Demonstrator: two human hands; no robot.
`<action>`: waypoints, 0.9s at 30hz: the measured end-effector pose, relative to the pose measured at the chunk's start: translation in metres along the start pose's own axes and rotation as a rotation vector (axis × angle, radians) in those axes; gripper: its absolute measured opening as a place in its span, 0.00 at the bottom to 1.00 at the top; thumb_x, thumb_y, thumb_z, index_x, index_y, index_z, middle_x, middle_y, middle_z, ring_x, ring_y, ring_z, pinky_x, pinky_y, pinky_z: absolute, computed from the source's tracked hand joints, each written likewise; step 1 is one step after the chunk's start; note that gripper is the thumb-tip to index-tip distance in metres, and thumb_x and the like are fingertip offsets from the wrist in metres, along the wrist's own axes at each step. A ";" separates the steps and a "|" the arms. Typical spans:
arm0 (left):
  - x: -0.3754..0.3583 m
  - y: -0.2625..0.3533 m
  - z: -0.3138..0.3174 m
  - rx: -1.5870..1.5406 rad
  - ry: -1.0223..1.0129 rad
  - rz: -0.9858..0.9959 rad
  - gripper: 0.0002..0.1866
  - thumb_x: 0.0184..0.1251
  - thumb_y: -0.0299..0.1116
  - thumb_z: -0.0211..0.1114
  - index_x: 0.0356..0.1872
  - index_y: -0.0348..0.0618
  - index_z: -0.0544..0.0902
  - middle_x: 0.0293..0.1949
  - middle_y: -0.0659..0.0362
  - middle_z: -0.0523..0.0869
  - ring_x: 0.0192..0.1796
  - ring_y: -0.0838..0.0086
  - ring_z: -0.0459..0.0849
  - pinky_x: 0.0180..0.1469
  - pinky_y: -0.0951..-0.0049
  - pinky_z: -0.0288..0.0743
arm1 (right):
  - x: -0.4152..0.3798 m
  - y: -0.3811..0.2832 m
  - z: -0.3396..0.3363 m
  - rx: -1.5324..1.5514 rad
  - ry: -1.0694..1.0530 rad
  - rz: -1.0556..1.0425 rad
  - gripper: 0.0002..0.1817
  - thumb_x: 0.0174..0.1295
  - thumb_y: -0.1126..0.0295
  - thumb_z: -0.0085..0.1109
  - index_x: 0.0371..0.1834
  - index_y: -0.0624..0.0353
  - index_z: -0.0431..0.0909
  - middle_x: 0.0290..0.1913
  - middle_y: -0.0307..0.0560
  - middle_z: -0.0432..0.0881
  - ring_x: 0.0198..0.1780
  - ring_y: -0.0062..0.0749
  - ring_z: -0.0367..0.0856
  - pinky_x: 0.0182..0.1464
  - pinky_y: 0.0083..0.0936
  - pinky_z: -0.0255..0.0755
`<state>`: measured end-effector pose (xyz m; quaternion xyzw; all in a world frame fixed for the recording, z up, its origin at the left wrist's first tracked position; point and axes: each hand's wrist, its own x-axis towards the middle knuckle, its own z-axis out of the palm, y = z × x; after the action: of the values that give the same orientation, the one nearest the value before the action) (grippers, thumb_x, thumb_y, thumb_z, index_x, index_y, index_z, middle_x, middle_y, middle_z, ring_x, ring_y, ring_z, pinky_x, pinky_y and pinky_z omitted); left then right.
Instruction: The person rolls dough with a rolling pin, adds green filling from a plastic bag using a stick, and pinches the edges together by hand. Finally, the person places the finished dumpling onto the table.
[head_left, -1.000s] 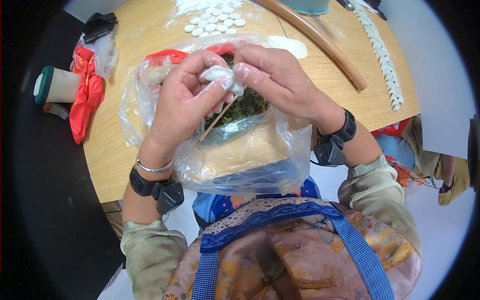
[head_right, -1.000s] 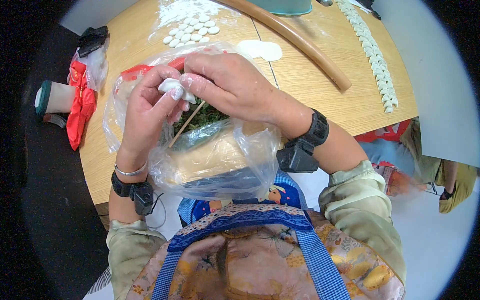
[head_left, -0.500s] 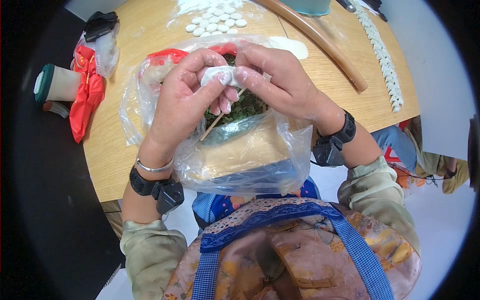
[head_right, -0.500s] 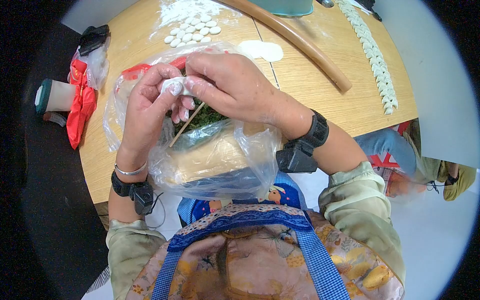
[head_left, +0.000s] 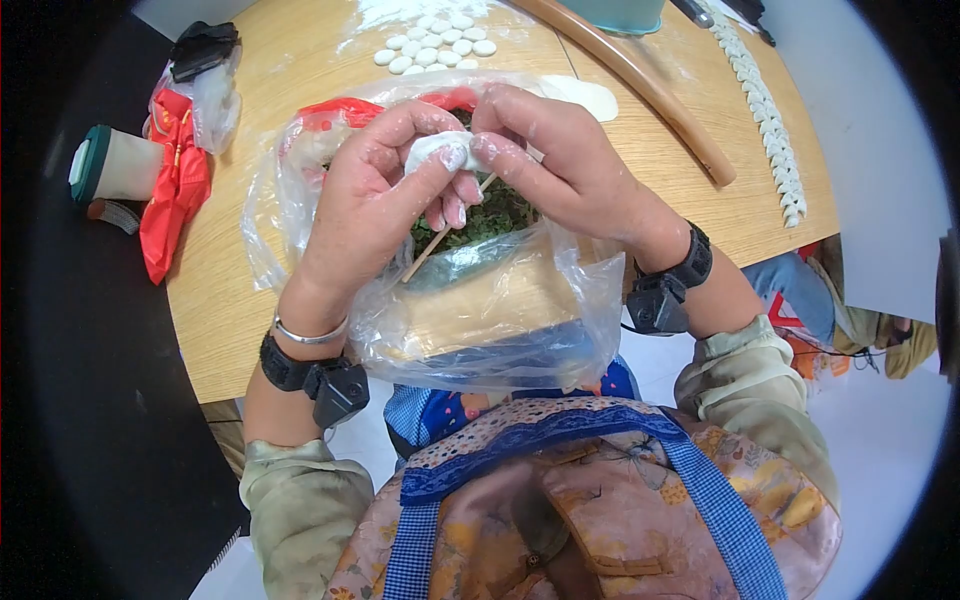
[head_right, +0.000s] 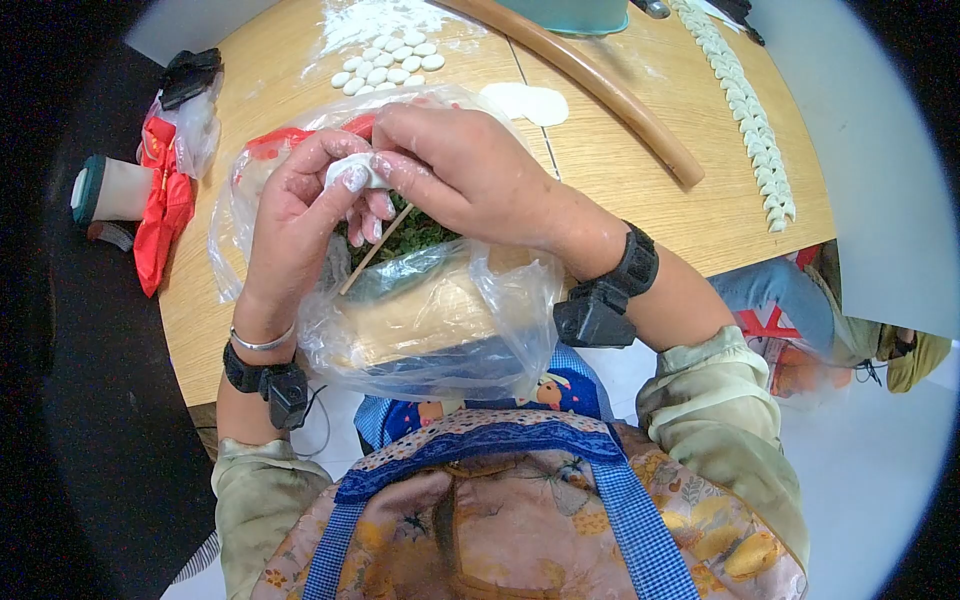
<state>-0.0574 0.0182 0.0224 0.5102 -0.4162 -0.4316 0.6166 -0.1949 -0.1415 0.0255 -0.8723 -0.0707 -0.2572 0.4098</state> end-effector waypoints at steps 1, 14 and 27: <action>0.000 0.000 0.000 0.010 -0.002 -0.002 0.07 0.78 0.30 0.57 0.50 0.40 0.77 0.32 0.60 0.86 0.30 0.85 0.81 0.32 0.85 0.75 | 0.000 -0.001 0.000 0.000 0.000 0.000 0.12 0.74 0.64 0.50 0.39 0.62 0.75 0.33 0.57 0.79 0.36 0.55 0.78 0.39 0.40 0.71; 0.001 -0.003 -0.002 -0.063 0.062 0.067 0.11 0.78 0.30 0.58 0.55 0.37 0.76 0.34 0.57 0.87 0.30 0.84 0.82 0.32 0.85 0.75 | 0.001 0.000 0.000 -0.006 -0.014 0.031 0.12 0.73 0.64 0.51 0.39 0.62 0.75 0.31 0.57 0.76 0.35 0.56 0.76 0.39 0.41 0.71; 0.001 -0.002 0.000 -0.061 0.057 0.103 0.13 0.75 0.23 0.58 0.57 0.35 0.75 0.43 0.56 0.86 0.39 0.80 0.85 0.38 0.82 0.79 | 0.002 0.006 0.005 0.083 0.048 -0.022 0.12 0.74 0.65 0.51 0.36 0.62 0.75 0.30 0.53 0.78 0.32 0.45 0.78 0.37 0.36 0.71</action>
<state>-0.0570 0.0172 0.0205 0.4809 -0.4110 -0.3972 0.6649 -0.1894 -0.1419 0.0201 -0.8473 -0.0810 -0.2795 0.4443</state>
